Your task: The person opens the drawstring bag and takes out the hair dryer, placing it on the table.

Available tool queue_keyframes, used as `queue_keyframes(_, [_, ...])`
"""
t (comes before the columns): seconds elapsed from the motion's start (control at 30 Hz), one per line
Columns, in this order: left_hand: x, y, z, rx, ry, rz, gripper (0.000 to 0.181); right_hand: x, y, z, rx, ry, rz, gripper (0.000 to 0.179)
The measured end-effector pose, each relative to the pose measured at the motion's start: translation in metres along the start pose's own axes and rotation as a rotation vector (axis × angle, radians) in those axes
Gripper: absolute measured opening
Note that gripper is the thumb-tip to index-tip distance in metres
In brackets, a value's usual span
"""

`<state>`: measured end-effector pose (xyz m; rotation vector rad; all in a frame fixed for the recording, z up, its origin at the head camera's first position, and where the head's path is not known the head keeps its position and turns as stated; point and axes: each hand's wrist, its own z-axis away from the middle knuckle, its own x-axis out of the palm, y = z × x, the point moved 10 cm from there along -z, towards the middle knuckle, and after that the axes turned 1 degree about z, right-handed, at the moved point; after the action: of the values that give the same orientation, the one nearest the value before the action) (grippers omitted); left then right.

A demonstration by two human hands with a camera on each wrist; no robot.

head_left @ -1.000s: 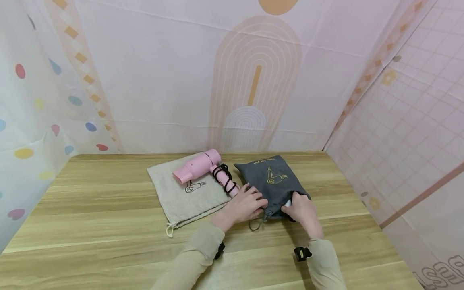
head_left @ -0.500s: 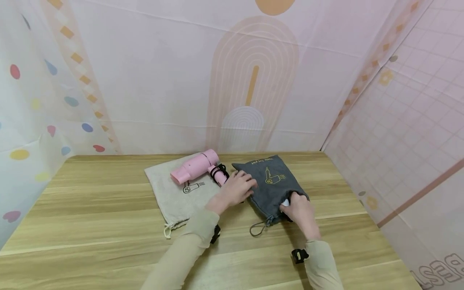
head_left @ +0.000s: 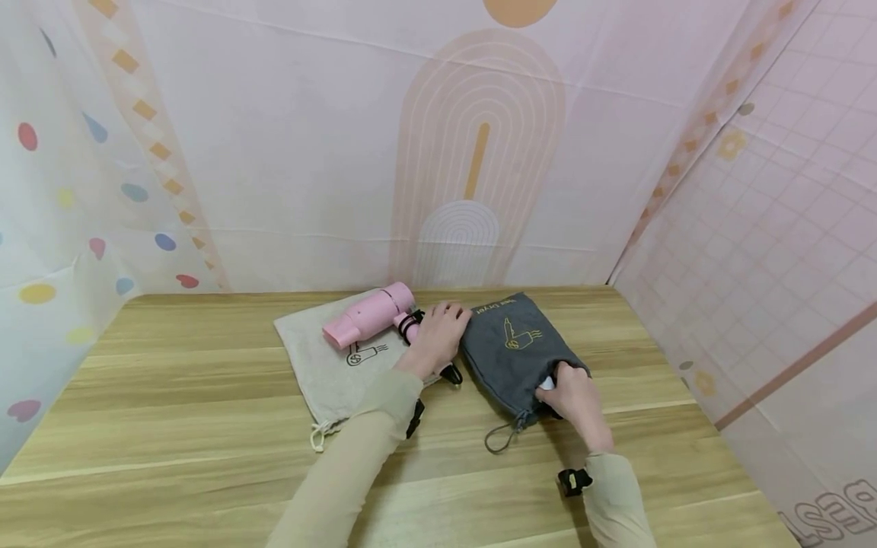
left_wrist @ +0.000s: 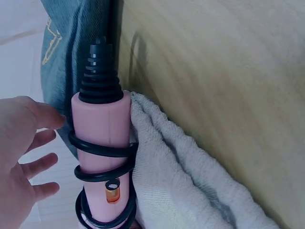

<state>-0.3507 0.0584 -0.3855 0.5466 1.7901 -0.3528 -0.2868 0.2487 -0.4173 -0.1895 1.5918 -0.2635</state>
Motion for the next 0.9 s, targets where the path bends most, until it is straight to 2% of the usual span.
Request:
queue_keyframes(0.2, [0.003, -0.004, 0.002, -0.064, -0.021, -0.018, 0.035, 0.001, 0.002, -0.001, -0.01, -0.033, -0.001, 0.036])
queue_keyframes(0.37, [0.007, -0.006, 0.003, -0.109, -0.058, -0.096, 0.039, 0.002, 0.002, -0.002, -0.017, -0.047, -0.011, 0.033])
queue_keyframes(0.63, [0.013, -0.008, 0.002, -0.094, -0.058, -0.177, 0.038, 0.0, 0.008, -0.003, -0.075, -0.037, -0.035, 0.025])
queue_keyframes(0.83, [0.018, -0.009, 0.002, -0.085, -0.112, -0.173, 0.061, -0.002, 0.016, -0.004, -0.086, -0.047, -0.042, 0.023])
queue_keyframes(0.9, [0.018, -0.01, 0.002, -0.085, -0.111, -0.161, 0.065, -0.002, 0.019, -0.003, -0.09, -0.059, -0.044, 0.023])
